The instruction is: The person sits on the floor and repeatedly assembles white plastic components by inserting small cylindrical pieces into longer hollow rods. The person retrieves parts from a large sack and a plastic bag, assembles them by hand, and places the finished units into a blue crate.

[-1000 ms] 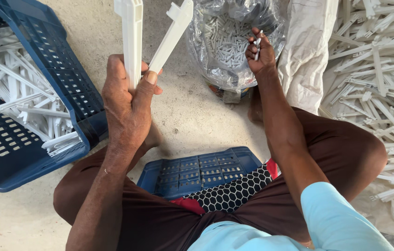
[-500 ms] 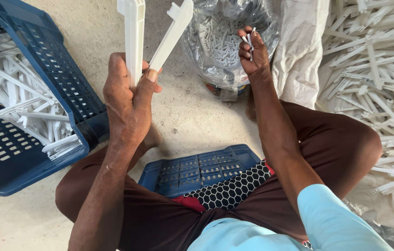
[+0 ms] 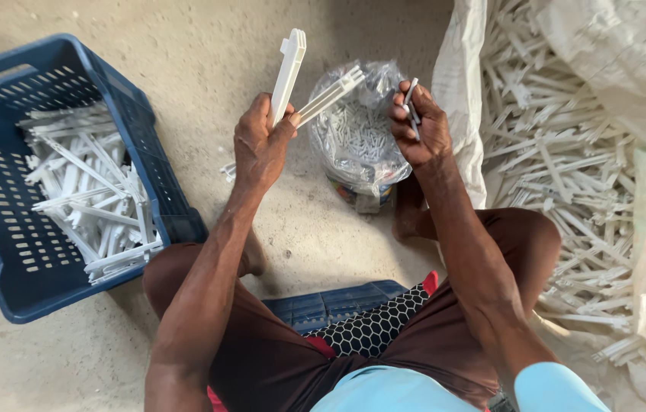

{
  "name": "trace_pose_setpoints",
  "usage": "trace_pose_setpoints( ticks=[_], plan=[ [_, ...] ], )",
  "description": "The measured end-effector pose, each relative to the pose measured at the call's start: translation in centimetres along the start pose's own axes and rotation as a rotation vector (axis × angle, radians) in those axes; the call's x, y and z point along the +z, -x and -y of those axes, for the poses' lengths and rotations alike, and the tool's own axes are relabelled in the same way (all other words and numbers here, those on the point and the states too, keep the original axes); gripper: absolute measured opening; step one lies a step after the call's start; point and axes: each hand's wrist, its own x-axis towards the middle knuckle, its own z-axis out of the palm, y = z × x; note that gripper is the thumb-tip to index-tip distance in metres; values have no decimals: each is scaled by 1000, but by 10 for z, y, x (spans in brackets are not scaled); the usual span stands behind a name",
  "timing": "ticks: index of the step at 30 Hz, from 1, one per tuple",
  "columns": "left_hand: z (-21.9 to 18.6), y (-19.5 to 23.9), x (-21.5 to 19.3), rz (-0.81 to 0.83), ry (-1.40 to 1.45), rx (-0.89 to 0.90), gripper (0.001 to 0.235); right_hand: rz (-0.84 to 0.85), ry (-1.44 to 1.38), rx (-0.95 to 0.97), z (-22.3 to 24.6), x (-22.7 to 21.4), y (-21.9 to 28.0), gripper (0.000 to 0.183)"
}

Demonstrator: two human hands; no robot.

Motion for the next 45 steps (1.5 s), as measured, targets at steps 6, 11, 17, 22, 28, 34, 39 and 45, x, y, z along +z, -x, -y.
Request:
trace_pose_setpoints(
  ticks=[6, 11, 17, 22, 28, 34, 39, 45],
  plan=[
    [7, -4, 2, -7, -29, -27, 19, 79, 129, -43, 20, 49, 44, 19],
    [13, -6, -2, -12, -34, -15, 19, 49, 235, -67, 32, 58, 45, 16],
    [19, -15, 6, -78, -66, -45, 22, -10, 236, -106, 42, 62, 10, 9],
    [21, -23, 15, 19, -34, -49, 25, -121, 249, -104, 46, 71, 4, 7],
    [23, -26, 20, 136, 18, -57, 22, -61, 374, -157, 47, 78, 15, 6],
    [25, -29, 23, 107, -32, -69, 20, -107, 468, -187, 48, 82, 18, 8],
    [22, -32, 28, 125, -116, -73, 18, -26, 603, -246, 35, 79, 21, 5],
    [24, -30, 32, 165, -108, -60, 17, -1, 809, -342, 32, 72, 19, 14]
  ],
)
